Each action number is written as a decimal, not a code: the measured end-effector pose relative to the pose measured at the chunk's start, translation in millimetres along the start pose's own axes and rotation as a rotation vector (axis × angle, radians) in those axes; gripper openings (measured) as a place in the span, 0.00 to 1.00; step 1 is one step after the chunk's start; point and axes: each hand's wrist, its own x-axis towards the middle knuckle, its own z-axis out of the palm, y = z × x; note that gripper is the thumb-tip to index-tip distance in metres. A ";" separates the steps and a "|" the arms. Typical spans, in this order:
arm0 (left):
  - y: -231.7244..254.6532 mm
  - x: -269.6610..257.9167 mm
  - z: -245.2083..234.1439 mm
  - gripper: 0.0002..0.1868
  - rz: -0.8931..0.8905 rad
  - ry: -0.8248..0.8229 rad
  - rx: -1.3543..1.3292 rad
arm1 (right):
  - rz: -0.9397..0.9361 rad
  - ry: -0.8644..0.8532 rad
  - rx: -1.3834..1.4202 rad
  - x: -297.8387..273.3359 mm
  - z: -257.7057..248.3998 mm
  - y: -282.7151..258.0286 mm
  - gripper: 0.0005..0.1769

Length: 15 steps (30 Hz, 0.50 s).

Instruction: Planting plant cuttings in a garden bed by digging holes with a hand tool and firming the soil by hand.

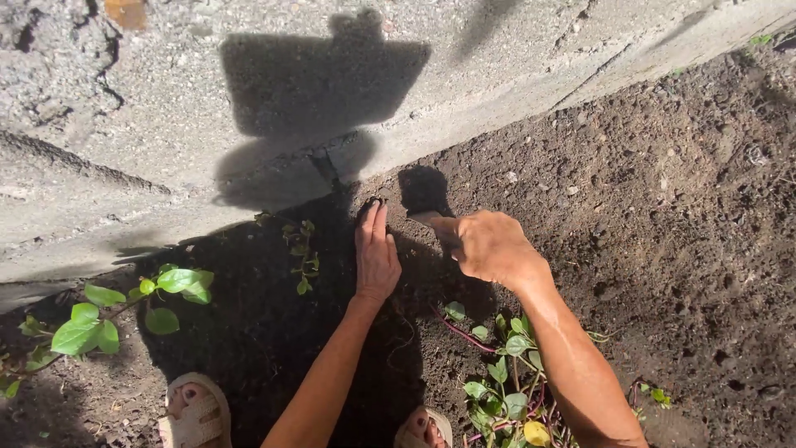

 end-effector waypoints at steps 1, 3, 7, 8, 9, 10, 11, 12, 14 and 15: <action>-1.4 -6.7 1.7 0.29 0.029 -0.033 0.051 | 0.027 -0.046 -0.052 -9.8 7.2 -2.2 0.08; -3.4 -11.4 4.2 0.30 0.068 -0.064 0.097 | 0.060 -0.084 -0.106 -30.9 12.2 -15.5 0.09; 3.7 -11.5 2.4 0.34 0.066 -0.121 0.303 | 0.154 0.074 0.174 -64.6 40.7 -19.5 0.08; 6.9 -8.0 2.9 0.35 0.040 -0.142 0.385 | 0.167 0.205 0.414 -67.5 55.9 -8.7 0.10; 7.6 -3.4 6.7 0.35 0.041 -0.153 0.385 | 0.175 0.200 0.420 -73.8 30.0 -11.8 0.10; 8.7 1.2 10.3 0.35 -0.049 -0.170 0.411 | 0.074 0.232 0.658 -79.9 3.7 -14.7 0.08; 10.5 12.5 16.2 0.35 -0.134 -0.176 0.433 | -0.034 0.274 0.885 -82.8 -26.5 -15.0 0.06; 15.6 18.7 14.7 0.35 -0.128 -0.174 0.429 | -0.031 0.280 0.883 -85.1 -26.5 -6.9 0.06; 24.3 43.8 12.6 0.36 -0.380 -0.408 0.513 | -0.082 0.233 1.119 -81.7 -31.9 11.8 0.10; 18.0 48.6 14.8 0.36 -0.378 -0.404 0.515 | -0.086 0.236 1.119 -87.5 -49.3 10.2 0.10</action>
